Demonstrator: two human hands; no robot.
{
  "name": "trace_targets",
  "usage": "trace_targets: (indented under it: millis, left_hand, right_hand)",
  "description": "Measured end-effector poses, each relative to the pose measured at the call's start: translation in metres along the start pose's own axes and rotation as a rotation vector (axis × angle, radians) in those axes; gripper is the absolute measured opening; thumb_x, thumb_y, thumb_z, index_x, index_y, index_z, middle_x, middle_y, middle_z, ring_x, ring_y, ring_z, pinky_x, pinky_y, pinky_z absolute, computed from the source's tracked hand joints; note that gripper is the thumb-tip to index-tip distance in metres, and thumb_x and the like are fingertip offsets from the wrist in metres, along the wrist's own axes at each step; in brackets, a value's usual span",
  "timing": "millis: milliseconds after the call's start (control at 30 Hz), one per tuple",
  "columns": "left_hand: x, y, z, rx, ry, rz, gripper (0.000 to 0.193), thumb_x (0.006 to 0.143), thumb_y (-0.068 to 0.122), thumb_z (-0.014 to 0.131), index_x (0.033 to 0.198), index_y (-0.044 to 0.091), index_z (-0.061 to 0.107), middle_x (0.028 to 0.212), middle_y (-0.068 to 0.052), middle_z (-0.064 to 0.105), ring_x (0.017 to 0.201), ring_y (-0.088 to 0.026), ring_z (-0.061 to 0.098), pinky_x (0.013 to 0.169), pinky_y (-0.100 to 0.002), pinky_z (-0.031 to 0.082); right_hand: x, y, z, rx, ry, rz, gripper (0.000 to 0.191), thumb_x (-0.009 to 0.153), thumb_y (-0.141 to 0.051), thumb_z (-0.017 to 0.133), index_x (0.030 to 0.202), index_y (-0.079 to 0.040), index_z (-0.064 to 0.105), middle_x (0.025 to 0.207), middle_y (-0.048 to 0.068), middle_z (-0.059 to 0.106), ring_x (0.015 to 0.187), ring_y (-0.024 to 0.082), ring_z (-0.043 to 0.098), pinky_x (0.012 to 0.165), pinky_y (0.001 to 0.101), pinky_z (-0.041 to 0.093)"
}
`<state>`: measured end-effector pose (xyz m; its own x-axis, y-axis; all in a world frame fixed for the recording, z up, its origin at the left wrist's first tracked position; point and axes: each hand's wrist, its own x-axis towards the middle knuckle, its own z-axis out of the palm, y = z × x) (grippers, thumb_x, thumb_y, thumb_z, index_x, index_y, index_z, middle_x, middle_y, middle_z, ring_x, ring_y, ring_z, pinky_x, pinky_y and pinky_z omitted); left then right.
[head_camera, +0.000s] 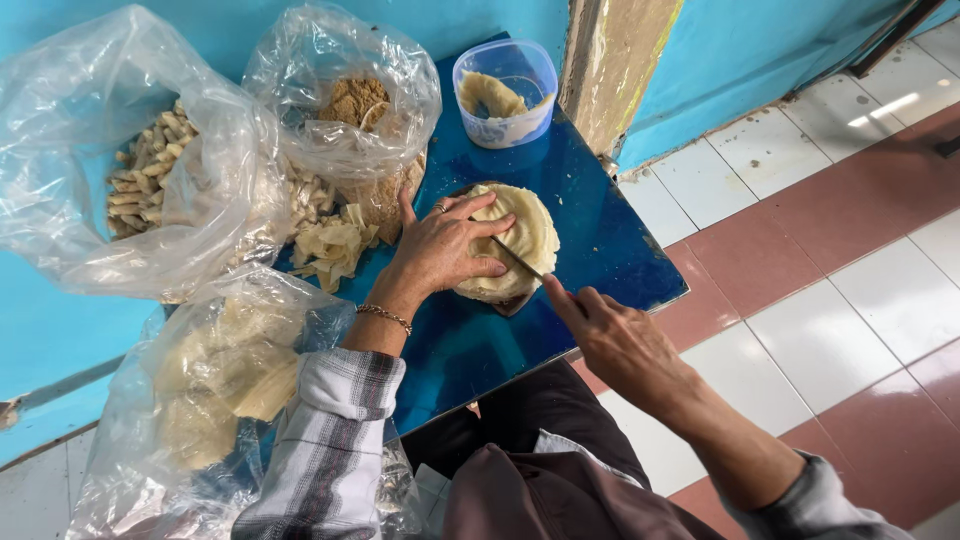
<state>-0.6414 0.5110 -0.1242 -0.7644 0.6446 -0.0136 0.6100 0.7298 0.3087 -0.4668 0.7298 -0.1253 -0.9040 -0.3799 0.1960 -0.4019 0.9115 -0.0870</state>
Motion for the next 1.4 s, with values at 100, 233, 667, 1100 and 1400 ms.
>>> trace_targets:
  millis: [100,233,667,1100,1400]
  left_hand:
    - [-0.004,0.0,0.001,0.005,-0.037,-0.044,0.065,0.068,0.061,0.081,0.13,0.046,0.066,0.155,0.012,0.046,0.142,-0.024,0.042,0.112,-0.081,-0.006]
    - [-0.005,-0.001,0.001,-0.005,0.01,-0.002,0.067,0.068,0.06,0.082,0.132,0.043,0.066,0.154,0.009,0.047,0.14,-0.026,0.043,0.111,-0.081,-0.006]
    - [-0.009,0.007,-0.004,0.009,-0.033,-0.005,0.067,0.069,0.062,0.081,0.132,0.044,0.065,0.152,0.011,0.048,0.139,-0.025,0.045,0.113,-0.079,-0.005]
    - [-0.032,0.006,0.019,-0.077,0.337,0.014,0.079,0.071,0.061,0.081,0.141,0.033,0.059,0.158,-0.005,0.043,0.141,-0.034,0.044,0.11,-0.075,0.004]
    - [-0.039,0.012,0.05,-0.671,0.343,-0.69,0.071,0.082,0.061,0.071,0.122,0.003,0.058,0.105,-0.018,0.076,0.096,-0.03,0.077,0.077,-0.039,0.06]
  right_hand:
    - [-0.019,0.0,-0.001,0.023,-0.069,0.047,0.068,0.091,0.007,0.056,0.156,-0.003,0.041,0.088,0.01,0.062,0.073,0.017,0.068,0.055,0.0295,0.06]
    - [-0.022,-0.002,0.012,0.044,-0.022,0.055,0.069,0.089,0.009,0.056,0.154,-0.005,0.04,0.091,0.009,0.062,0.077,0.017,0.068,0.062,0.0284,0.063]
    - [-0.089,0.003,-0.006,-0.012,-0.272,0.149,0.087,0.084,0.01,0.057,0.164,-0.011,0.029,0.104,0.011,0.063,0.083,0.021,0.07,0.06,0.0315,0.064]
    - [-0.084,0.005,-0.082,0.039,-0.064,0.13,0.08,0.082,-0.003,0.064,0.158,-0.016,0.04,0.097,0.009,0.07,0.067,0.022,0.072,0.052,0.0362,0.062]
    - [0.012,0.029,-0.024,0.001,0.089,-0.093,0.061,0.092,-0.006,0.061,0.151,-0.006,0.047,0.08,0.008,0.065,0.065,0.016,0.067,0.046,0.0285,0.057]
